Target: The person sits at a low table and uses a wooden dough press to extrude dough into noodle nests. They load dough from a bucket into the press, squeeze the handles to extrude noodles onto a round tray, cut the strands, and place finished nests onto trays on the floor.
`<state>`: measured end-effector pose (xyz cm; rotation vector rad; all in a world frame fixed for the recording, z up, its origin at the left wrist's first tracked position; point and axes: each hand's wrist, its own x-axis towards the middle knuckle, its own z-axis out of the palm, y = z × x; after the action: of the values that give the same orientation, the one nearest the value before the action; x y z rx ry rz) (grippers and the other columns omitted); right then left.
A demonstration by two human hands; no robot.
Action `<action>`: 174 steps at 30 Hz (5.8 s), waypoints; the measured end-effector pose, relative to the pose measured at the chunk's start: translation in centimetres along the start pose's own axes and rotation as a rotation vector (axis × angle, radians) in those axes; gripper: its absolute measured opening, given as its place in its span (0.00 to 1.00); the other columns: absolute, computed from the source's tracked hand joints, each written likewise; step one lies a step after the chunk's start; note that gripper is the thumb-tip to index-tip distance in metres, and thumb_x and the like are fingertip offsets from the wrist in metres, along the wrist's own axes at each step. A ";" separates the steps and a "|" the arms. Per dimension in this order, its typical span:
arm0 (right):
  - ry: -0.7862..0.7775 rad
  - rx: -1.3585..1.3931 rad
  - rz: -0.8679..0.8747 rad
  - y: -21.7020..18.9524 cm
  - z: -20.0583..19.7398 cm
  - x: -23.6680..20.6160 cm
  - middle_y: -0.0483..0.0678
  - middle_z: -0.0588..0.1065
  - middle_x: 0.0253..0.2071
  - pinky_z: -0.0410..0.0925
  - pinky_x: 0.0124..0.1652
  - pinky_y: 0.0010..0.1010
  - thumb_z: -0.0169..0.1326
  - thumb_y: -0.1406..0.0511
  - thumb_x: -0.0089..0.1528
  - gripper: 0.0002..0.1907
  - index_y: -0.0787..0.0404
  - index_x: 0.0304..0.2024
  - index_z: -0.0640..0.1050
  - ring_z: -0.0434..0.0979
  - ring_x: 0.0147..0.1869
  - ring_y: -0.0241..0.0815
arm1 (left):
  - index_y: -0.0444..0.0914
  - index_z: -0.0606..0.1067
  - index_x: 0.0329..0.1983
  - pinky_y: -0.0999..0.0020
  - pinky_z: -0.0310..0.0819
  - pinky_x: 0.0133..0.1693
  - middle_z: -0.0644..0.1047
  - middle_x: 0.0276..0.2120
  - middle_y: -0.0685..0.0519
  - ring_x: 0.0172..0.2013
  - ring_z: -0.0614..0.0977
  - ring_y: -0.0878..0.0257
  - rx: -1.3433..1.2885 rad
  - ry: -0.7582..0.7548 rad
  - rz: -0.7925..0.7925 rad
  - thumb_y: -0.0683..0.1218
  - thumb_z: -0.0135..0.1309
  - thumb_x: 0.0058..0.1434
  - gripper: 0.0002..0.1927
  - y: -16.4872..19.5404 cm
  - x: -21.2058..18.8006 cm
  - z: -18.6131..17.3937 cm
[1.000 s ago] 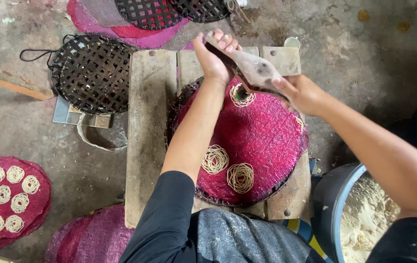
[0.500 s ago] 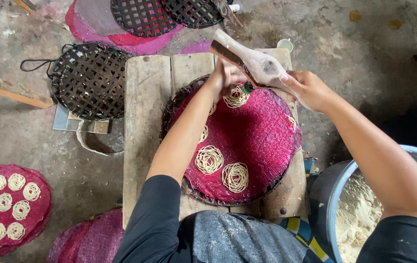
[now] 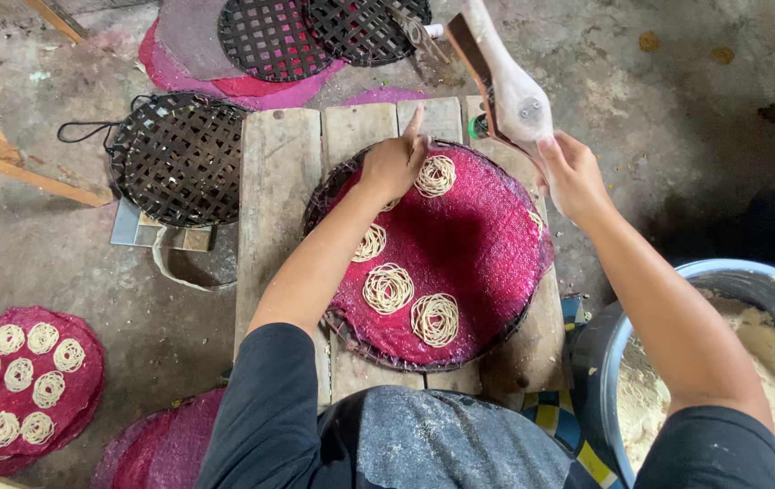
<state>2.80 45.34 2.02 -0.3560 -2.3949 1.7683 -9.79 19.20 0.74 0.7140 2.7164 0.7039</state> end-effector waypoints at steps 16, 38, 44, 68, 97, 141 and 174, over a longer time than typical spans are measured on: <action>-0.501 -0.712 -1.296 -16.2 3.6 -21.9 0.49 0.73 0.27 0.68 0.29 0.37 0.58 0.40 0.54 0.34 0.65 0.35 0.75 0.75 0.28 0.47 | 0.40 0.70 0.41 0.57 0.72 0.27 0.75 0.27 0.49 0.26 0.80 0.51 -0.425 -0.413 1.026 0.46 0.59 0.52 0.15 5.3 -27.0 -5.9; 0.272 -1.492 -0.728 -5.0 -19.5 -49.3 0.45 0.73 0.28 0.66 0.31 0.34 0.64 0.60 0.52 0.14 0.57 0.38 0.80 0.76 0.30 0.44 | 0.31 0.76 0.57 0.58 0.81 0.47 0.82 0.47 0.44 0.46 0.84 0.52 -0.649 -1.459 0.624 0.46 0.54 0.65 0.20 19.9 -14.5 11.3; 0.557 -1.682 -0.701 -2.9 -24.3 -47.2 0.45 0.74 0.44 0.66 0.50 0.39 0.64 0.56 0.63 0.14 0.53 0.47 0.83 0.75 0.51 0.43 | 0.31 0.74 0.55 0.60 0.79 0.44 0.80 0.44 0.44 0.44 0.84 0.52 -1.149 -1.710 0.256 0.43 0.53 0.60 0.20 25.4 -21.6 23.1; 0.989 -0.921 -0.530 5.3 -14.9 -41.6 0.53 0.76 0.45 0.70 0.51 0.36 0.65 0.67 0.66 0.09 0.66 0.46 0.80 0.76 0.51 0.49 | 0.38 0.27 0.74 0.63 0.62 0.63 0.74 0.56 0.49 0.57 0.76 0.59 -0.964 -0.948 0.632 0.41 0.59 0.56 0.59 28.6 -21.7 25.0; 0.691 -0.732 -0.075 7.9 -17.2 -46.0 0.56 0.71 0.61 0.66 0.59 0.44 0.61 0.69 0.63 0.06 0.61 0.43 0.81 0.68 0.62 0.54 | 0.38 0.75 0.57 0.62 0.79 0.51 0.80 0.51 0.47 0.49 0.82 0.58 -0.634 -0.658 0.558 0.46 0.61 0.63 0.20 22.9 -17.5 24.6; -0.061 -1.094 0.782 8.0 -16.6 -45.1 0.58 0.76 0.43 0.78 0.32 0.45 0.38 0.62 0.74 0.18 0.56 0.63 0.69 0.82 0.39 0.57 | 0.38 0.68 0.64 0.63 0.77 0.54 0.79 0.53 0.49 0.54 0.82 0.57 -0.828 -0.158 0.862 0.49 0.65 0.63 0.29 30.0 -19.5 27.7; -0.019 -1.576 0.308 -4.7 -14.7 -41.9 0.45 0.79 0.39 0.75 0.29 0.35 0.47 0.67 0.66 0.10 0.51 0.47 0.78 0.83 0.36 0.43 | 0.41 0.71 0.62 0.57 0.79 0.48 0.79 0.49 0.47 0.48 0.80 0.54 -0.342 -0.328 1.129 0.54 0.65 0.58 0.30 30.5 -21.1 20.3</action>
<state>46.34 46.07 11.95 -0.8110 -3.2504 -0.4873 27.33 39.53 1.29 2.0374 1.6455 1.0717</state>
